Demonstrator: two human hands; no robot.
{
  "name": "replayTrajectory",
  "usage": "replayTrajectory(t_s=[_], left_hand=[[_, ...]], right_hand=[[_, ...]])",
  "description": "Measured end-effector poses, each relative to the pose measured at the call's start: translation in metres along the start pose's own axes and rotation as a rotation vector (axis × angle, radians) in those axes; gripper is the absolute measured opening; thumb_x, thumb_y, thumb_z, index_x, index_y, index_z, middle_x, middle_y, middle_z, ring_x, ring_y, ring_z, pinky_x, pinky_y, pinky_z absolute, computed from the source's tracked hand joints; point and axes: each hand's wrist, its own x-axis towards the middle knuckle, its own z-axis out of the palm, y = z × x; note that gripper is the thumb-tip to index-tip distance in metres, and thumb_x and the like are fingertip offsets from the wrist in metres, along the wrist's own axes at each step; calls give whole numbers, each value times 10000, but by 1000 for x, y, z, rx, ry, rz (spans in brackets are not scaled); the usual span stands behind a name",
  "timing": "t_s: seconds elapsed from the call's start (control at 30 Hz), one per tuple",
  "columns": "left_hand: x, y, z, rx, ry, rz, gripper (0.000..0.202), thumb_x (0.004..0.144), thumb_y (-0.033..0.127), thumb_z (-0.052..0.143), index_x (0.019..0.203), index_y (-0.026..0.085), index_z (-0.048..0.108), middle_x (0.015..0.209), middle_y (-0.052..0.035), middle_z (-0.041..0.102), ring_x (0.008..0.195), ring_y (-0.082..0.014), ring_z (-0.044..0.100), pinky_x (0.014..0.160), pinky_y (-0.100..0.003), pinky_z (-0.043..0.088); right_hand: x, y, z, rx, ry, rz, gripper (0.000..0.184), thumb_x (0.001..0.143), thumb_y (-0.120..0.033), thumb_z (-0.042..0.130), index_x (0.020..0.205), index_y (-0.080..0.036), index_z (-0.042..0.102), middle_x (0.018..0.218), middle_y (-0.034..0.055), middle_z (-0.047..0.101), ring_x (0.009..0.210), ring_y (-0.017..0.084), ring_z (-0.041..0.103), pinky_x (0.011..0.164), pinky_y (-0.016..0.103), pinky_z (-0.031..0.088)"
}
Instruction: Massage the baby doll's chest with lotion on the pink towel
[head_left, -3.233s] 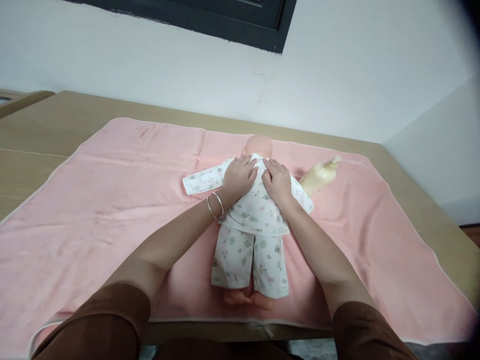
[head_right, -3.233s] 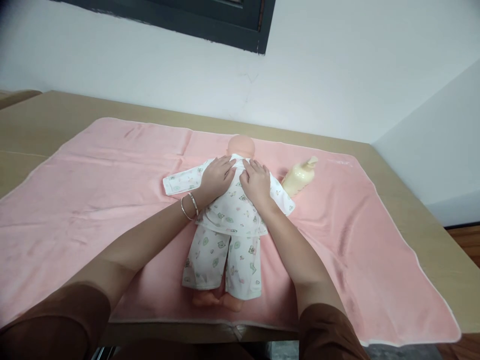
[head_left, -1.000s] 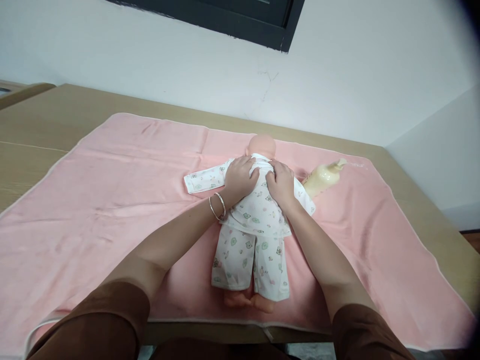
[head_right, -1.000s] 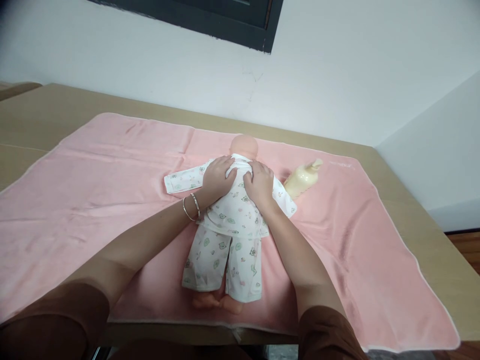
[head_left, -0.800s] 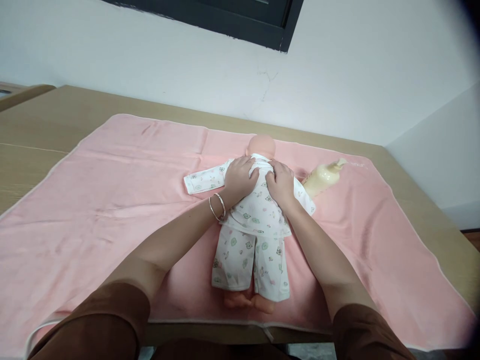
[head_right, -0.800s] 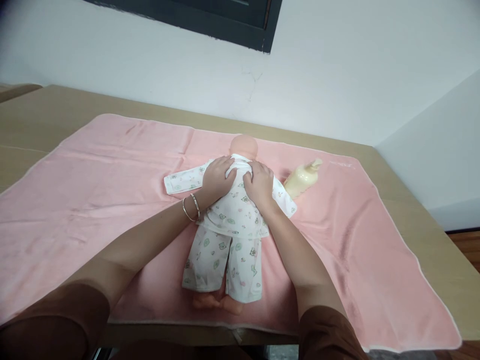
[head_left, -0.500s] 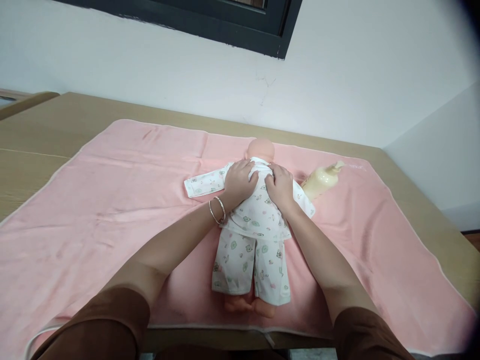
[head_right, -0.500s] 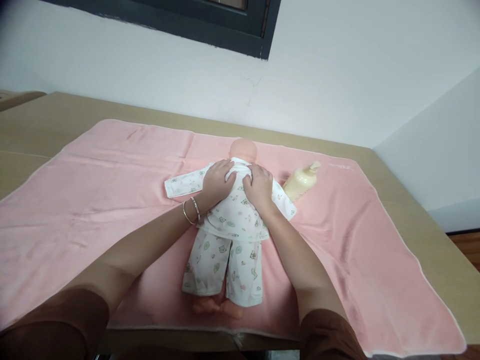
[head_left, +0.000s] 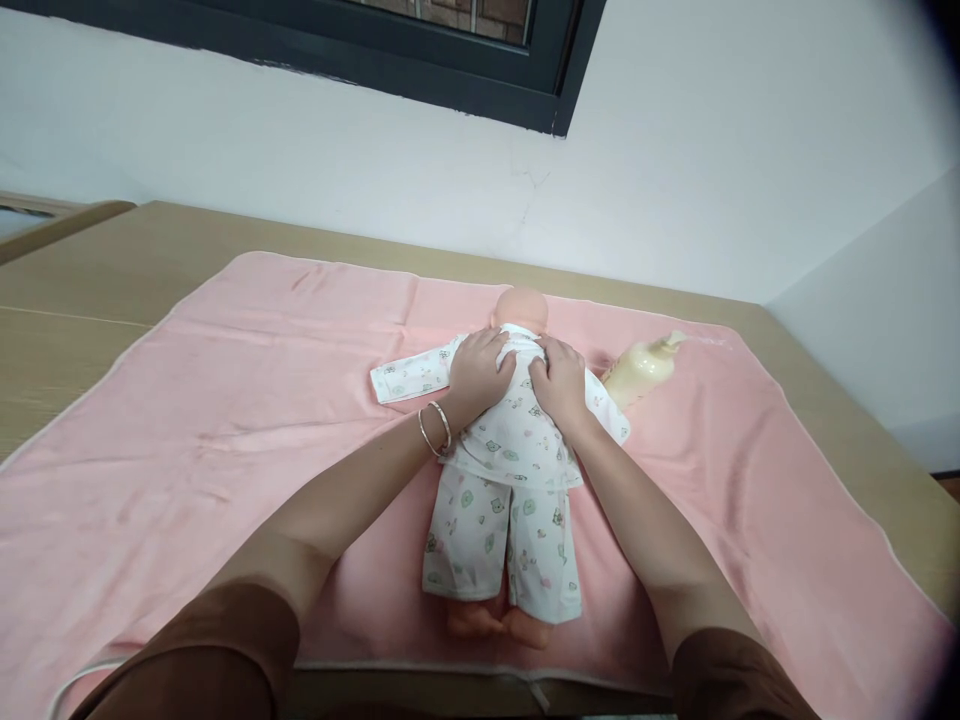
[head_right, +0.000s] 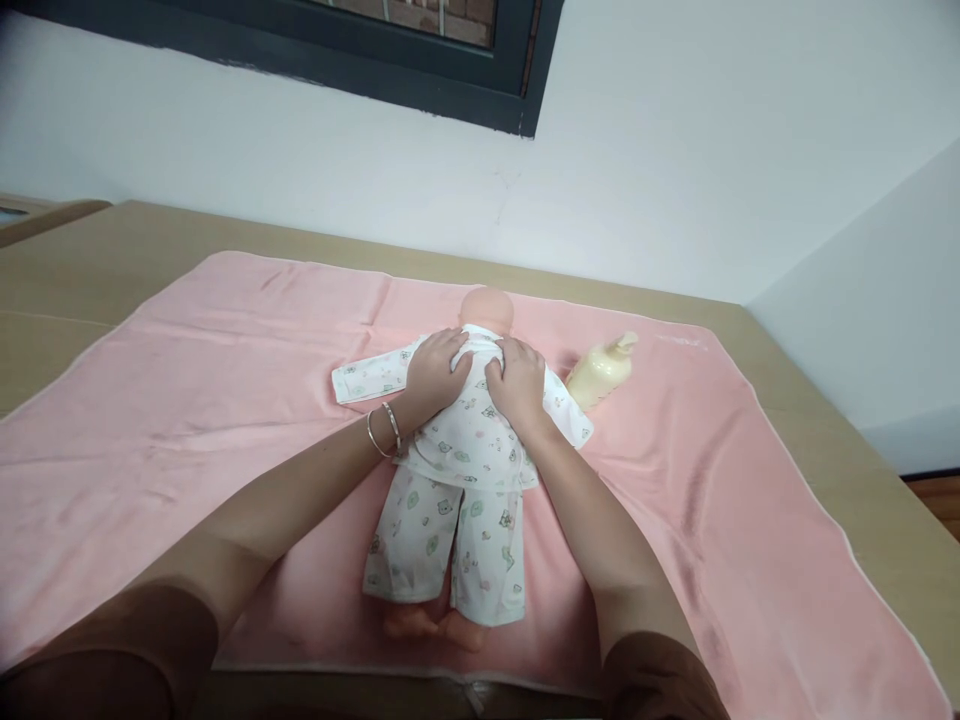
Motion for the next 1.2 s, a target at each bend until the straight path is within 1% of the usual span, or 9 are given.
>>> replayTrajectory(t_s=[0.2,0.37,0.5,0.77,1.0,1.2], left_hand=[[0,0,-1,3,-3,1,347,934,276,497,1201,143,674,1280,-133,694,1229,-276,620,1104,-461,472],[0,0,0,15,0,11,336,936,281,499,1193,160,677,1281,-121,696,1226,-275,623,1099,-465,476],[0,0,0,15,-7,8,337,933,273,509,1195,141,674,1281,-132,693,1226,-278,620,1102,-451,470],[0,1,-1,4,-21,-6,339,941,281,490,1203,163,668,1285,-119,690,1233,-272,611,1106,-459,463],[1,2,-2,8,-20,-5,345,938,270,498,1196,129,678,1279,-130,696,1227,-283,618,1103,-451,466],[1,1,0,9,-10,-2,338,935,263,512,1200,134,678,1281,-121,696,1229,-276,618,1111,-445,460]], right_hand=[[0,0,0,0,1,-2,379,868,-221,437,1184,-193,643,1267,102,689,1173,293,599,1084,481,406],[0,-1,-1,15,4,4,375,869,-221,440,1183,-188,642,1260,107,691,1179,297,597,1090,485,392],[-1,-1,-1,-2,-2,-1,375,878,-221,434,1194,-184,632,1281,109,682,1199,294,589,1087,475,397],[-1,1,1,12,15,-9,347,873,-221,448,1156,-183,645,1256,115,690,1165,311,605,1069,498,406],[-1,1,1,30,29,6,355,877,-227,450,1169,-191,649,1274,109,686,1184,309,599,1082,507,404],[-1,1,1,27,26,12,360,869,-219,451,1169,-188,647,1277,109,685,1192,306,595,1084,505,406]])
